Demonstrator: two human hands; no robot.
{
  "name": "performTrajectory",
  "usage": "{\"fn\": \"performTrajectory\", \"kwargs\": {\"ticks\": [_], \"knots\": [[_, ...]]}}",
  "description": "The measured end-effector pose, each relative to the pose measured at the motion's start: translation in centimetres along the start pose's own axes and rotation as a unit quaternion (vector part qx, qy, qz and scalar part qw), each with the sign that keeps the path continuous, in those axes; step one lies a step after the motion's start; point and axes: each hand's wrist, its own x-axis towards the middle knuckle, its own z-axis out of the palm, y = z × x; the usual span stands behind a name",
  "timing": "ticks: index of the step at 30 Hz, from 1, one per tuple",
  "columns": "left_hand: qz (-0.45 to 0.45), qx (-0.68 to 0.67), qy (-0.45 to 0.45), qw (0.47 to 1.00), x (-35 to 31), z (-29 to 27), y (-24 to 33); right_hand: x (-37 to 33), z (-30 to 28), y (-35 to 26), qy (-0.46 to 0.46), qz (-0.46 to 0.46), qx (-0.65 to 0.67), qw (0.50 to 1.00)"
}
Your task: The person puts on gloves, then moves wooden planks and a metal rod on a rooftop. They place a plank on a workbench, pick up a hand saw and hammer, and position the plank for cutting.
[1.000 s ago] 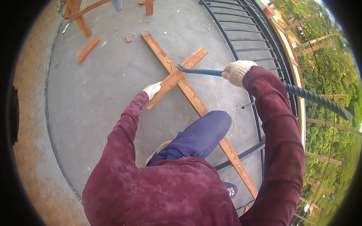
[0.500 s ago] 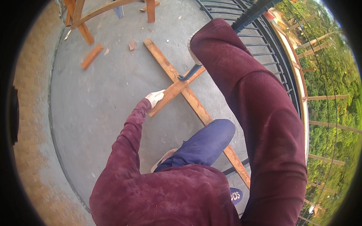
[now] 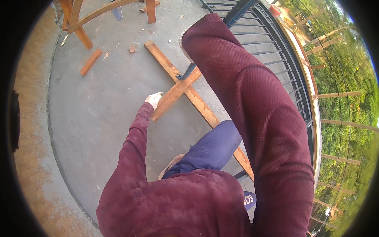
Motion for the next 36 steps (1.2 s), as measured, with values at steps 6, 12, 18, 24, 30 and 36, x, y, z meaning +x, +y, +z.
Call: {"fn": "performTrajectory", "kwargs": {"ticks": [6, 12, 18, 24, 30, 36], "knots": [[-0.017, 0.129, 0.043, 0.991, -0.9, -1.7, 1.8, 1.4, 10.9, 0.4, 0.105, -0.008, 0.112, 0.988], [-0.075, 0.253, -0.103, 0.959, -2.7, -2.1, 11.7, -5.0, 14.3, 4.7, 0.227, 0.092, 0.091, 0.965], [-0.130, 0.261, -0.047, 0.956, -3.6, -0.8, 12.3, -23.7, 19.4, 11.2, 0.523, 0.150, -0.130, 0.829], [-0.135, 0.281, -0.021, 0.950, -3.7, -0.4, 11.8, -27.1, 22.3, 9.6, 0.545, 0.211, -0.171, 0.793], [-0.129, 0.316, -0.019, 0.940, -4.2, 0.2, 12.1, -25.0, 33.7, 5.7, 0.443, 0.336, 0.019, 0.831], [-0.139, 0.347, -0.020, 0.927, -4.9, 0.8, 15.5, -15.9, 54.0, 1.7, 0.352, 0.372, 0.255, 0.820]]}}
